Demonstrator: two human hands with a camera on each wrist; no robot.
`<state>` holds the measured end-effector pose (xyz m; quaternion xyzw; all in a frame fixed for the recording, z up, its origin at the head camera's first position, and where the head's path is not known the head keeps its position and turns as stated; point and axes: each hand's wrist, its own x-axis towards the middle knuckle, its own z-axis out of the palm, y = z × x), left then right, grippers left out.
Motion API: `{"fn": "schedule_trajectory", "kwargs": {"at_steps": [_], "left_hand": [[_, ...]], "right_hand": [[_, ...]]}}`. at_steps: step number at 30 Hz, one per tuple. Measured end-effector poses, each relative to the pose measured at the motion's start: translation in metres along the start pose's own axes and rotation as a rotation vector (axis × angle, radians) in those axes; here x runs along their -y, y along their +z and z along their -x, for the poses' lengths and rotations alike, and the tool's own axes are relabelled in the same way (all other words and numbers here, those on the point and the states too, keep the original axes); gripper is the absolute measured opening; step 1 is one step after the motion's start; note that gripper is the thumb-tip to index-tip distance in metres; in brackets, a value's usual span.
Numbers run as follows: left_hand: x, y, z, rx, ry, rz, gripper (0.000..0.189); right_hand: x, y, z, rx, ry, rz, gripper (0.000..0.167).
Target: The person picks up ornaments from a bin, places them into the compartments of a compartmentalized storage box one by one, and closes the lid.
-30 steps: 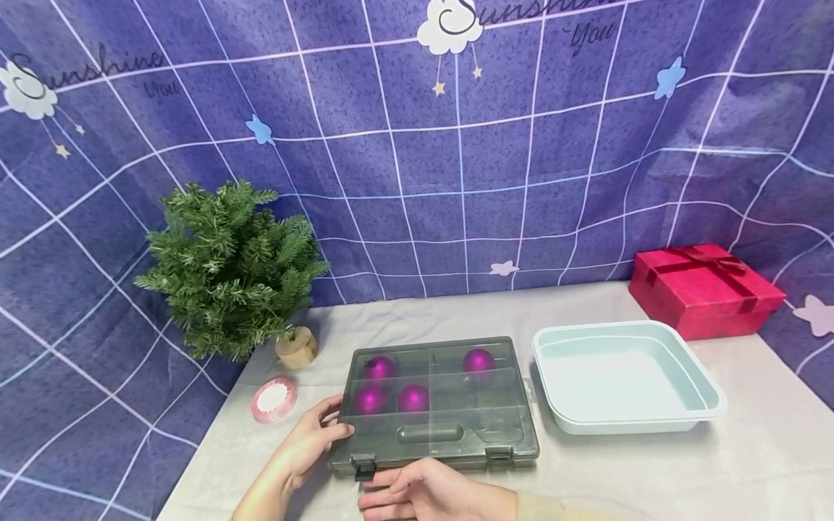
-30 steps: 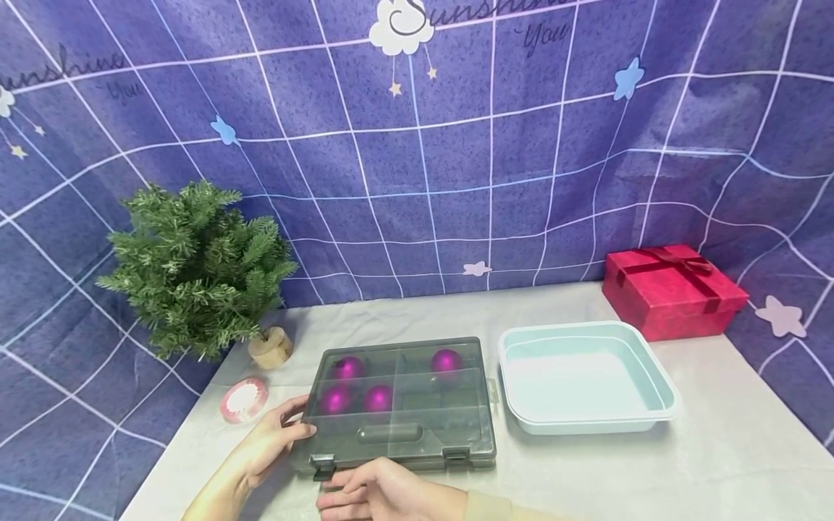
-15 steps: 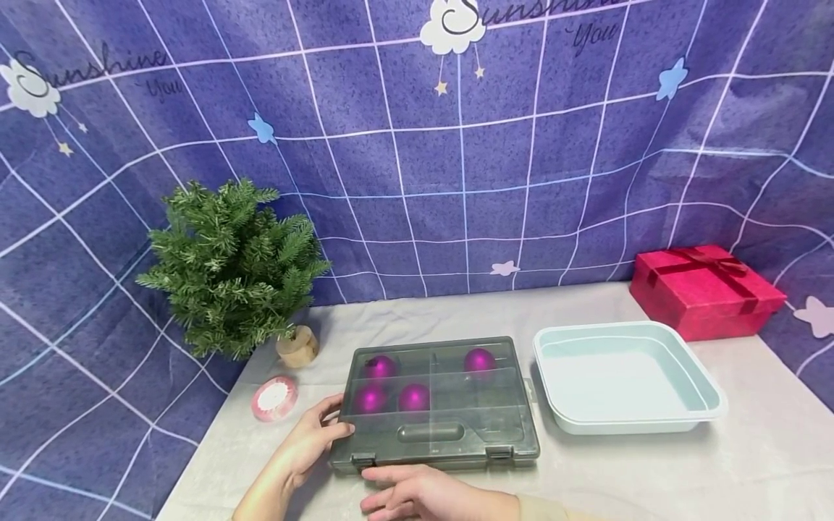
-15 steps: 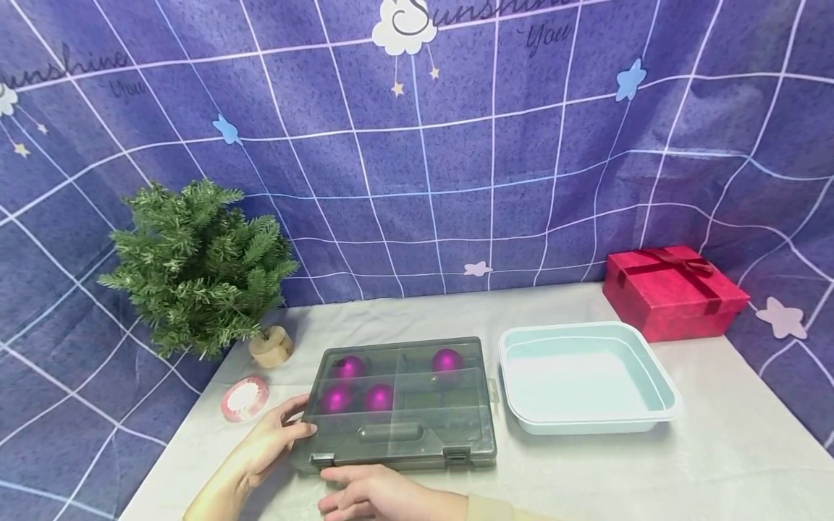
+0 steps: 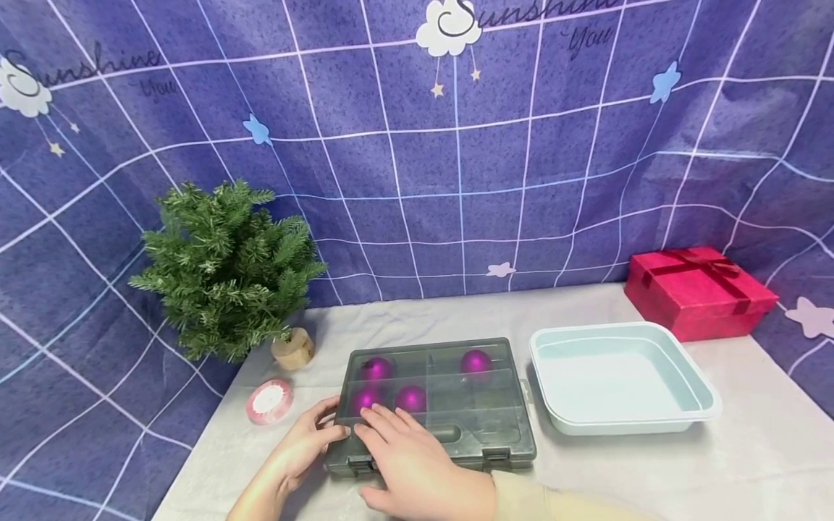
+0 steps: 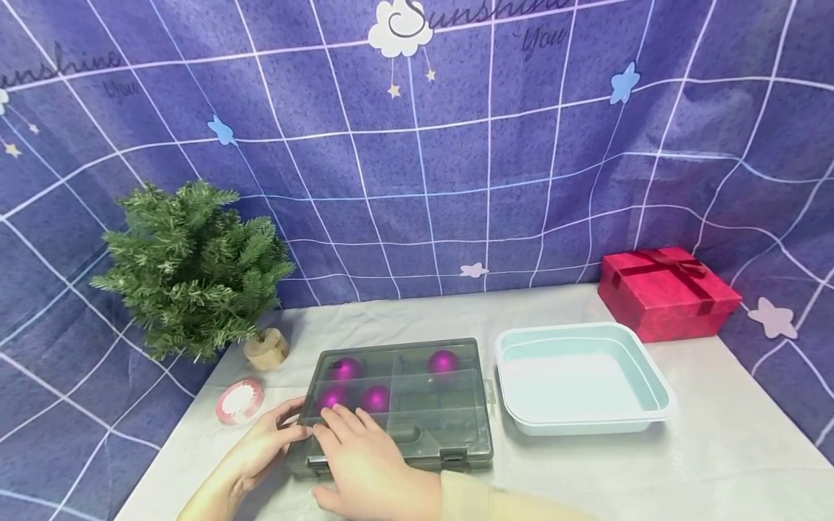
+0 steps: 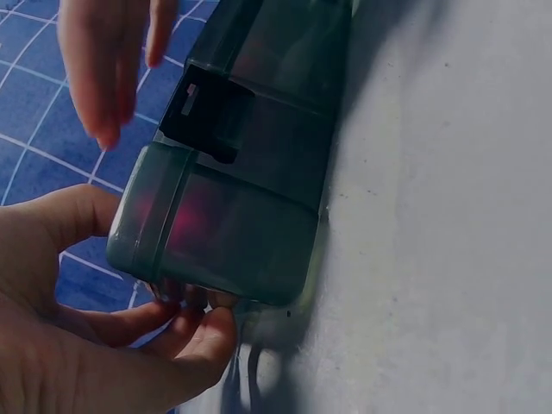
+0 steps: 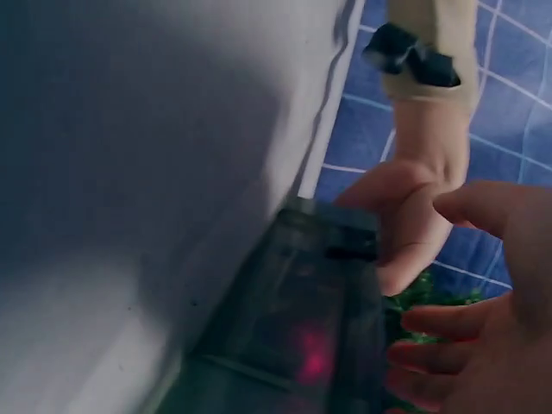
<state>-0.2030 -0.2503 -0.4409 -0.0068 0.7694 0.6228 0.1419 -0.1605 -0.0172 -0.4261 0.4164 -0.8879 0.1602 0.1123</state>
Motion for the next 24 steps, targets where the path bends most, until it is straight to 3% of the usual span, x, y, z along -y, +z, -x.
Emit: {"fn": "schedule_trajectory", "kwargs": {"at_steps": [3, 6, 16, 24], "left_hand": [[0.0, 0.0, 0.0, -0.001, 0.004, 0.001, 0.072], [0.0, 0.0, 0.0, 0.005, 0.005, 0.005, 0.072], [0.002, 0.0, 0.0, 0.008, 0.0, 0.011, 0.07], [0.001, 0.001, -0.001, -0.006, -0.01, 0.004, 0.071]], "right_hand": [[0.0, 0.008, -0.009, 0.069, 0.053, 0.074, 0.083], [-0.002, 0.016, -0.016, 0.107, 0.088, 0.093, 0.084], [-0.002, 0.026, -0.022, 0.007, 0.105, 0.15, 0.065], [-0.001, 0.024, -0.024, 0.034, 0.113, 0.164, 0.065]]}}
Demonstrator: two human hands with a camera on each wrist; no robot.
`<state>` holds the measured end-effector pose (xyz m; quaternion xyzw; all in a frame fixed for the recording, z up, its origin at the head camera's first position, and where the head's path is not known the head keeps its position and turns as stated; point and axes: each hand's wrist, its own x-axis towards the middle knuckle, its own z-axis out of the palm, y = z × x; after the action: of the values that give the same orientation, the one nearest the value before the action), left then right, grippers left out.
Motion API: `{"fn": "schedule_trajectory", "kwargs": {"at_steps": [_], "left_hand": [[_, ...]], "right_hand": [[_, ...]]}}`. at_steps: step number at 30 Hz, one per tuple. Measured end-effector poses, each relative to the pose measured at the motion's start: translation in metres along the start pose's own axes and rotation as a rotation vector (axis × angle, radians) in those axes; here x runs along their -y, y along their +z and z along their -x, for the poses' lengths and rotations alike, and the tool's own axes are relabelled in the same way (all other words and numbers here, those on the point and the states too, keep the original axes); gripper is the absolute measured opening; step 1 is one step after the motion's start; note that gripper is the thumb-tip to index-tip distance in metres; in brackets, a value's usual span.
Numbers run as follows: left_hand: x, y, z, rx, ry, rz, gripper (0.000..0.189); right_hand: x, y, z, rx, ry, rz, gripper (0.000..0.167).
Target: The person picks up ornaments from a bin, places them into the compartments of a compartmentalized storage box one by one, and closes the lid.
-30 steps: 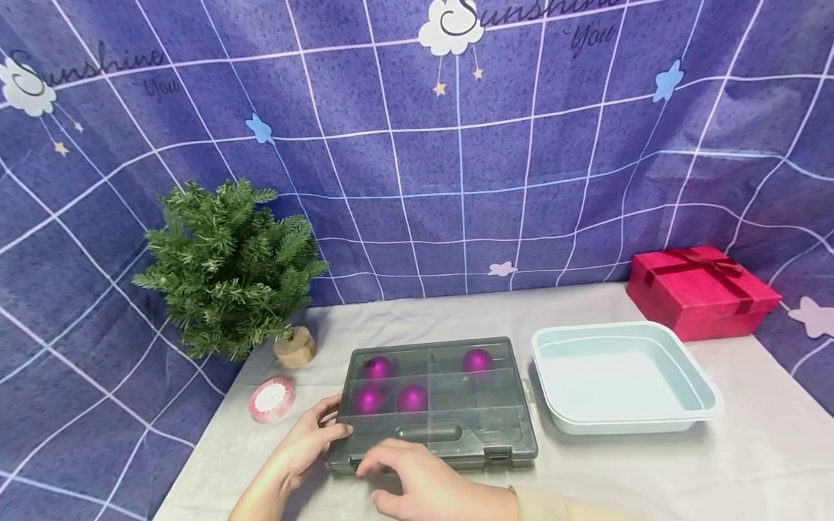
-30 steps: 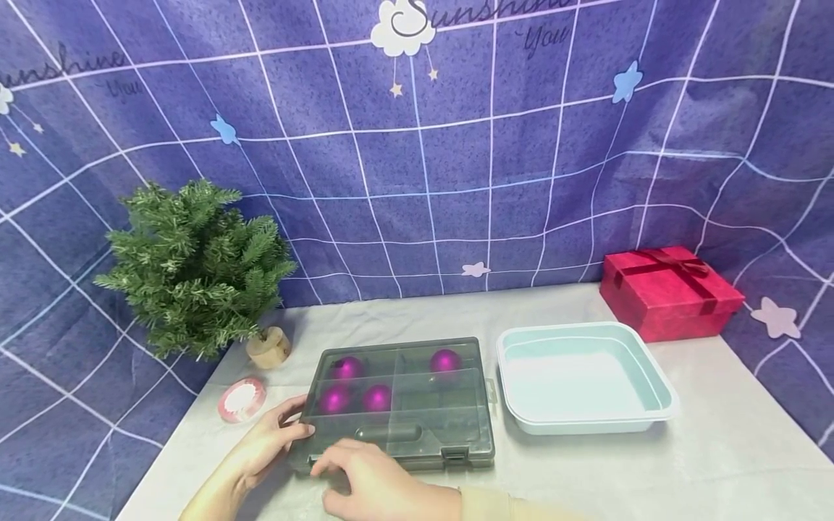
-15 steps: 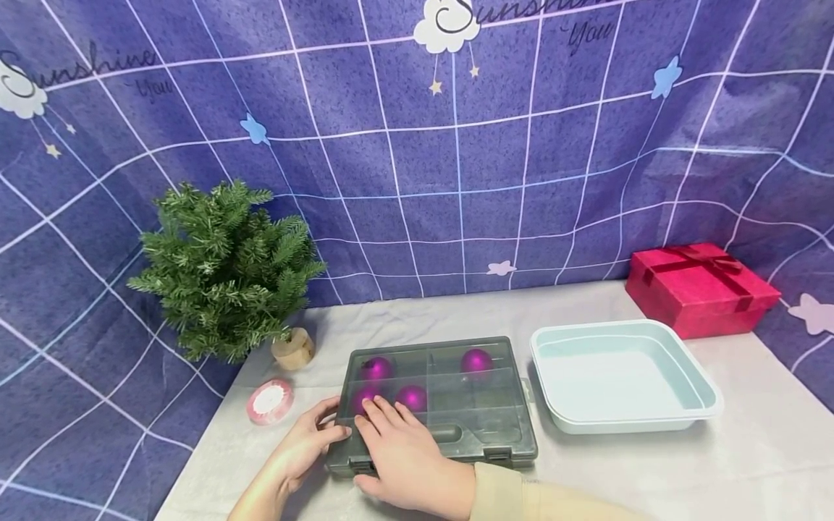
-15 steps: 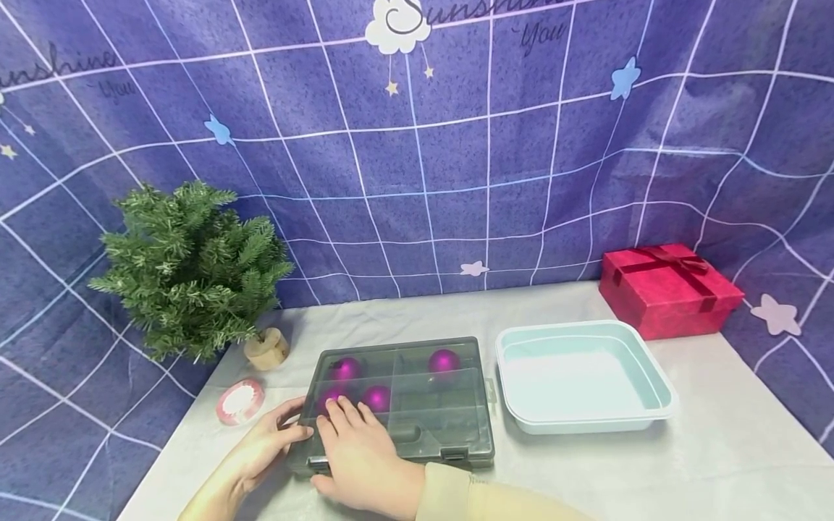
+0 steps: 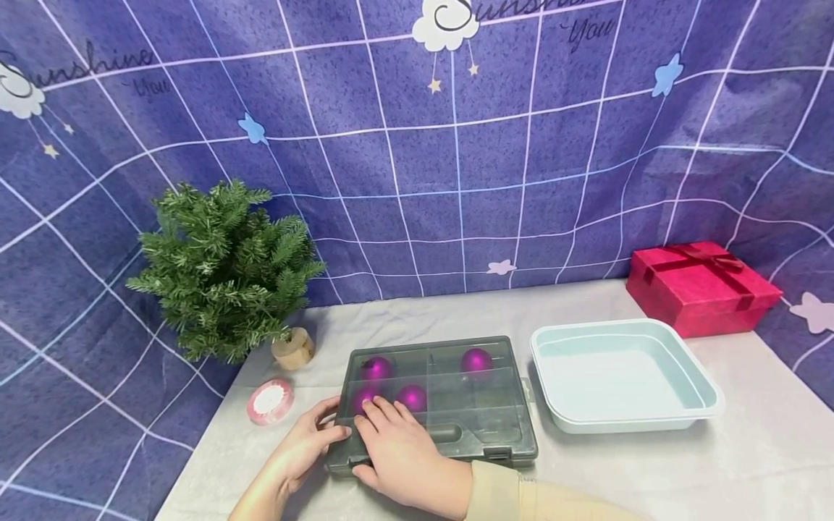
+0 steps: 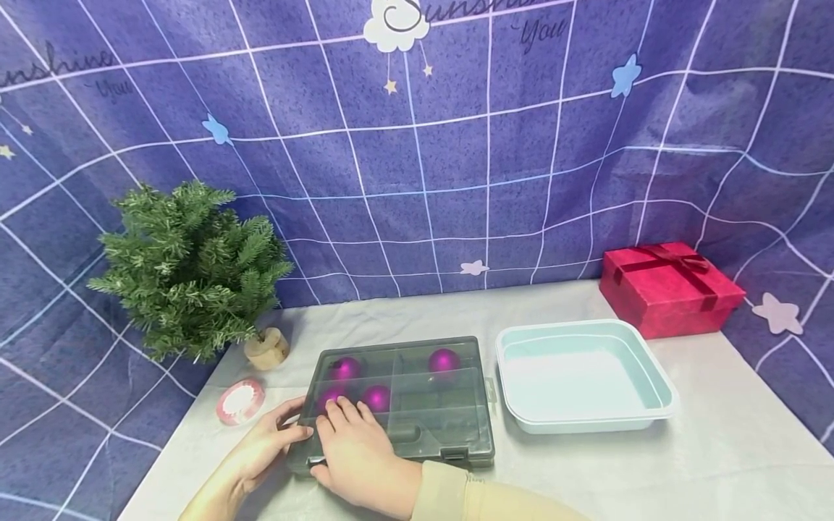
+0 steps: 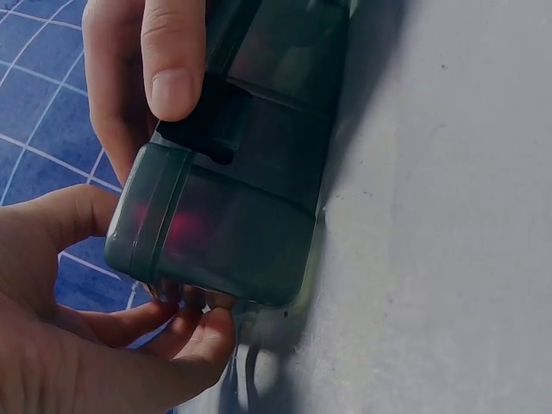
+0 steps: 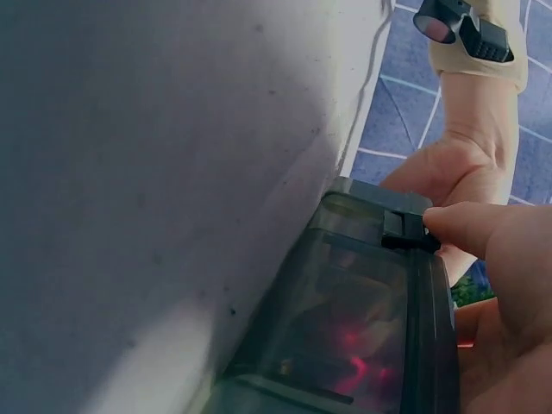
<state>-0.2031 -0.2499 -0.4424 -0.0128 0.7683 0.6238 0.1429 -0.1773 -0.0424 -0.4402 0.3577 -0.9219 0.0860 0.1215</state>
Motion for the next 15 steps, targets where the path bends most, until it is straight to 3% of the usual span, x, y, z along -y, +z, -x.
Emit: {"fn": "schedule_trajectory", "kwargs": {"at_steps": [7, 15], "left_hand": [[0.0002, 0.0, -0.0015, -0.004, -0.001, -0.004, 0.072], [0.0015, 0.0016, -0.0053, 0.012, 0.007, -0.007, 0.071]], "right_hand": [[0.0014, -0.0018, -0.0036, 0.072, 0.014, 0.017, 0.065], [-0.0007, -0.0034, -0.0042, 0.063, 0.023, 0.018, 0.063]]}}
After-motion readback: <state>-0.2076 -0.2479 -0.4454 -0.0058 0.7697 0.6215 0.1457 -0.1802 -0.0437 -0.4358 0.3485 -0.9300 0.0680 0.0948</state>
